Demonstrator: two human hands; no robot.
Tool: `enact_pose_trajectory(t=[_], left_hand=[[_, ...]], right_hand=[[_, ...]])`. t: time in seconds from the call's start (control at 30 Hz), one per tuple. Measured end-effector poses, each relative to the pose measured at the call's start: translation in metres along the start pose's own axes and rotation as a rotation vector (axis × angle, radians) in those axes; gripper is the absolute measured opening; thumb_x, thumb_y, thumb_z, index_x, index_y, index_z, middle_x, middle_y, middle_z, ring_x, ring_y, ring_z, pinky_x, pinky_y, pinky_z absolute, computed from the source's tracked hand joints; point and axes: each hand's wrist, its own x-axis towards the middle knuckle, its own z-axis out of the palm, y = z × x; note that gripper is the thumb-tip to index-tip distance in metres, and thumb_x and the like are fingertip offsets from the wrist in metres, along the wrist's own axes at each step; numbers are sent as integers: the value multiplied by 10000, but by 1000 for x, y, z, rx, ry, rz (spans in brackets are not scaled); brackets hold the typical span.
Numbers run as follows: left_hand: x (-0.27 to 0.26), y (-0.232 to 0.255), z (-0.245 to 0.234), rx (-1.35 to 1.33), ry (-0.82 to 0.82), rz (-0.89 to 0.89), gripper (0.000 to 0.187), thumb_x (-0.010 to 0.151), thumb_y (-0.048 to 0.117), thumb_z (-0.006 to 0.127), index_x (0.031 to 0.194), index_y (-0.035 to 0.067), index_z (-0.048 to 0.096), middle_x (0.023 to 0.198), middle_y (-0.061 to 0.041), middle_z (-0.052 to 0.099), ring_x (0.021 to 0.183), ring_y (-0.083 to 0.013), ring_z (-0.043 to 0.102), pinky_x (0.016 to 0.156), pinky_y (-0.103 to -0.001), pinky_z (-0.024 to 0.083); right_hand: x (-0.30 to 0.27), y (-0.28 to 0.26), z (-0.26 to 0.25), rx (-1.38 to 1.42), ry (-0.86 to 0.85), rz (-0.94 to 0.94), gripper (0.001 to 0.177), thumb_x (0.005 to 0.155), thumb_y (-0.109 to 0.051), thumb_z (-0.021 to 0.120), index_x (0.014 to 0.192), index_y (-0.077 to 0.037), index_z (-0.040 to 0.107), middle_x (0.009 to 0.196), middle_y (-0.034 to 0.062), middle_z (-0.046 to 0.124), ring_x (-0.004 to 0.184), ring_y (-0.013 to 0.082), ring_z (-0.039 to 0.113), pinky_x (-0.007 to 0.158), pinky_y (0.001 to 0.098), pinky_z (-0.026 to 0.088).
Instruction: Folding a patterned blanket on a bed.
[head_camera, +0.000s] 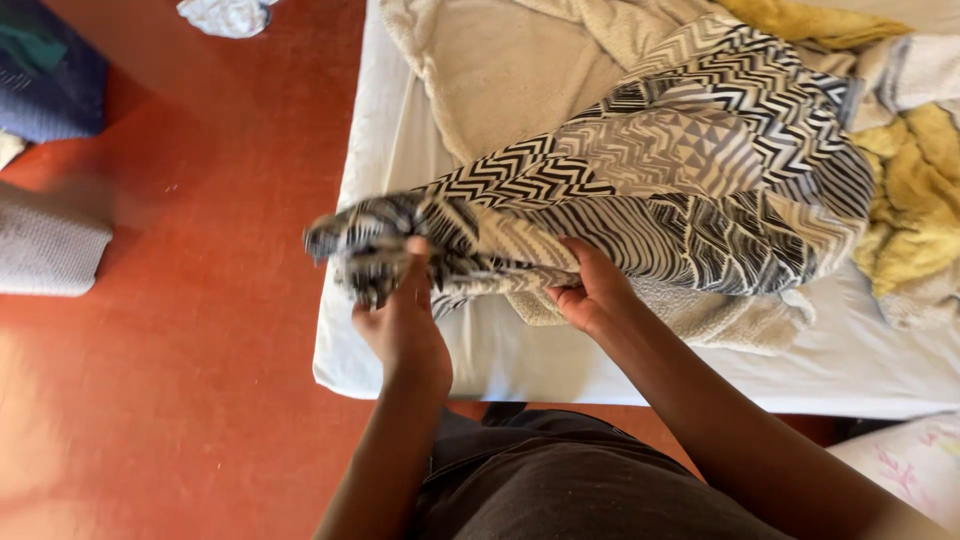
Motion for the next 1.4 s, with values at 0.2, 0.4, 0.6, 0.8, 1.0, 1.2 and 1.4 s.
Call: enact_pose_trajectory(t=[0.2, 0.4, 0.6, 0.8, 1.0, 1.2, 1.4], left_hand=[[21, -26, -1, -7, 132, -190, 677, 782, 429, 713, 1356, 109, 551, 1309, -58, 611, 1168, -235, 531, 954, -403, 515], [-58, 14, 71, 204, 83, -452, 1467, 708, 842, 599, 1571, 27, -265, 1644, -237, 265, 1436, -417, 377, 1138, -687, 260], [-27, -12, 73, 365, 153, -367, 1120, 700, 405, 769, 1446, -24, 53, 1388, -214, 441, 1193, -319, 520, 926, -542, 470], [-32, 5, 68, 295, 122, -209, 720, 718, 93, 735, 1349, 12, 398, 1184, -170, 588, 963, -263, 649, 732, -402, 567], [-54, 35, 84, 271, 33, -48, 698, 722, 66, 718, 1346, 20, 408, 1227, -166, 564, 1079, -286, 581, 868, -406, 496], [-44, 64, 97, 5, -74, 150, 769, 688, -29, 650, 1390, 66, 350, 1276, -133, 564, 1152, -285, 591, 962, -398, 515], [-27, 100, 108, -62, -41, 77, 753, 722, -55, 605, 1411, 83, 335, 1279, -179, 589, 1089, -351, 692, 924, -437, 643]], right_hand=[[5, -3, 2, -138, 28, 13, 215, 950, -162, 671, 1092, -3, 644, 1119, 124, 666, 964, 219, 688, 885, 378, 608], [-16, 2, -11, -220, 42, 67, 217, 968, -164, 659, 1097, 4, 613, 1099, 137, 657, 974, 220, 692, 899, 376, 621], [-34, 1, -32, -212, -13, 135, 336, 950, -229, 728, 1171, -13, 597, 1133, 139, 649, 998, 225, 682, 923, 394, 596], [-4, -58, -41, 147, 213, -44, 462, 935, -292, 704, 1322, -67, 590, 1235, 116, 683, 1112, 253, 680, 955, 382, 574], [34, -113, -61, 326, -32, -122, 464, 948, -278, 546, 1365, -83, 608, 1350, 132, 702, 1198, 288, 715, 1010, 486, 574], [-18, -130, -59, 584, -123, -253, 591, 922, -365, 349, 1440, -127, 508, 1443, 196, 595, 1302, 369, 600, 1041, 606, 479], [34, -159, -114, 632, -94, -329, 500, 969, -135, 446, 1446, 11, 491, 1429, 244, 604, 1302, 358, 648, 1068, 599, 499]])
